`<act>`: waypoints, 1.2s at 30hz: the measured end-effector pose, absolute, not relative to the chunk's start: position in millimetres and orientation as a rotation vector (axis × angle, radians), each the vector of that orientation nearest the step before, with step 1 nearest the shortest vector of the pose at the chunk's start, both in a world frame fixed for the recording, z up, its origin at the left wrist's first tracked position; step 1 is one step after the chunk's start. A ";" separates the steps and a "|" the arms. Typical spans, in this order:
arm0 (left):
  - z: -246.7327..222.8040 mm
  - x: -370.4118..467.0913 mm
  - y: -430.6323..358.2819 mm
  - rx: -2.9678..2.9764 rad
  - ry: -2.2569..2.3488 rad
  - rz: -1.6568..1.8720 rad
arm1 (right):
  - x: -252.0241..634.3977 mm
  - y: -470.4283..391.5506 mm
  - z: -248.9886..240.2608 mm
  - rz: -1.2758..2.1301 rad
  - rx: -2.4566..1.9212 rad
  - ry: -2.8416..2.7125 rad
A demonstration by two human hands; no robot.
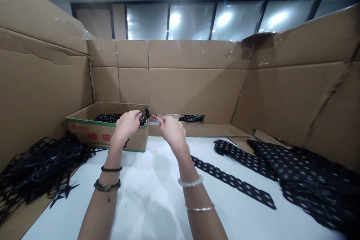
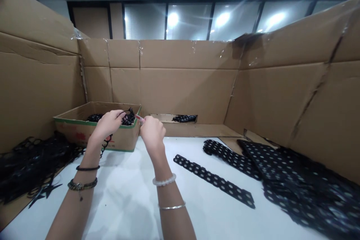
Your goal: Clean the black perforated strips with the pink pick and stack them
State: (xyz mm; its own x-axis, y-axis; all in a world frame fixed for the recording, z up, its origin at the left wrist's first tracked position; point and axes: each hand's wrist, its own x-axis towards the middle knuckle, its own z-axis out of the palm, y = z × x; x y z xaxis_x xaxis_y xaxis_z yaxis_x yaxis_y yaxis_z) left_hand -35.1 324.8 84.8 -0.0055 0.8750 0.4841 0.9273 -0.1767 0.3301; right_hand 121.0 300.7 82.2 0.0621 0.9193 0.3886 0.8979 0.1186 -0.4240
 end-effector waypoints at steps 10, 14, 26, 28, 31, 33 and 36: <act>87.3 5.8 302.6 -2.106 -1.861 -0.637 | 121.8 319.9 73.3 0.131 -1.826 -1.838; 84.1 13.4 301.8 -2.069 -1.782 -0.536 | 114.3 322.1 68.3 0.081 -1.805 -1.853; 72.9 7.5 322.4 -2.050 -1.821 -0.376 | 82.9 355.5 33.3 0.138 -1.755 -1.830; 70.8 9.3 323.8 -2.052 -1.815 -0.354 | 81.8 358.8 30.6 0.155 -1.758 -1.827; 69.7 12.4 324.1 -2.041 -1.804 -0.329 | 83.3 361.3 30.7 0.173 -1.776 -1.815; 69.9 10.7 325.7 -2.035 -1.805 -0.316 | 82.1 363.8 33.1 0.183 -1.786 -1.813; 70.2 0.6 331.4 -2.004 -1.818 -0.335 | 73.4 373.0 40.8 0.184 -1.767 -1.838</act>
